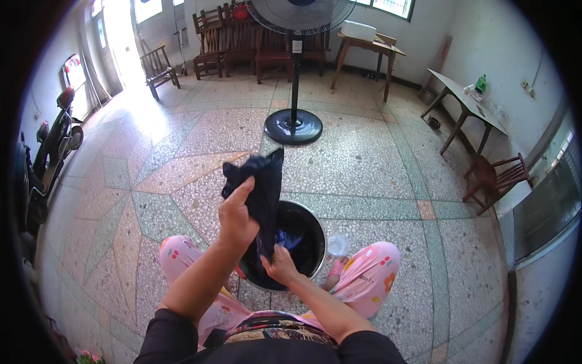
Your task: Manually wash clothes in a bucket.
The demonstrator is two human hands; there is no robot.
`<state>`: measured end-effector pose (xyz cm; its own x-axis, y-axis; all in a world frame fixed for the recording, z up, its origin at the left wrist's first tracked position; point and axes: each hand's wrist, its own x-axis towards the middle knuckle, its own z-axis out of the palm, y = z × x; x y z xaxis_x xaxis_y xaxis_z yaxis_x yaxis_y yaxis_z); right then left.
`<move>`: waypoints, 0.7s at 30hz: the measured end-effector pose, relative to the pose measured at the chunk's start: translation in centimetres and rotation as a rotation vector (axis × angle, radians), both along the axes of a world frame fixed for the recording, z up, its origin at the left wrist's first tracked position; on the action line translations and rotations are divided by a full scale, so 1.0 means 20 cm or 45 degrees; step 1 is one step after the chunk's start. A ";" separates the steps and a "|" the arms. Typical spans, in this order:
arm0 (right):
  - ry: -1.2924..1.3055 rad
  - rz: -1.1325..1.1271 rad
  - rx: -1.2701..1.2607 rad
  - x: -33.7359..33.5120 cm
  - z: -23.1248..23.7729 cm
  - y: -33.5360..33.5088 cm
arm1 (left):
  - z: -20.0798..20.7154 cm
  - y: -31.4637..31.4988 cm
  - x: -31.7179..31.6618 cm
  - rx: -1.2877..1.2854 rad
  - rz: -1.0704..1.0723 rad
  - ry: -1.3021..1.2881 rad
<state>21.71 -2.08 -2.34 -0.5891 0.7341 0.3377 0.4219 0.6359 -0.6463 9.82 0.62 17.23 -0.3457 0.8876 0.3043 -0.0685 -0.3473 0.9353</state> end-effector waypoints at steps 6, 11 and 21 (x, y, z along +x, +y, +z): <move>0.792 0.629 -1.765 0.23 0.22 0.30 | 0.01 -0.04 -0.14 -0.380 -0.741 -1.207; 0.645 0.322 -0.615 0.13 0.80 0.36 | -0.31 -0.01 -0.19 -0.568 -0.260 -0.038; 0.297 0.305 0.158 -0.25 0.65 0.01 | -0.95 0.15 -0.31 0.118 -1.630 -1.428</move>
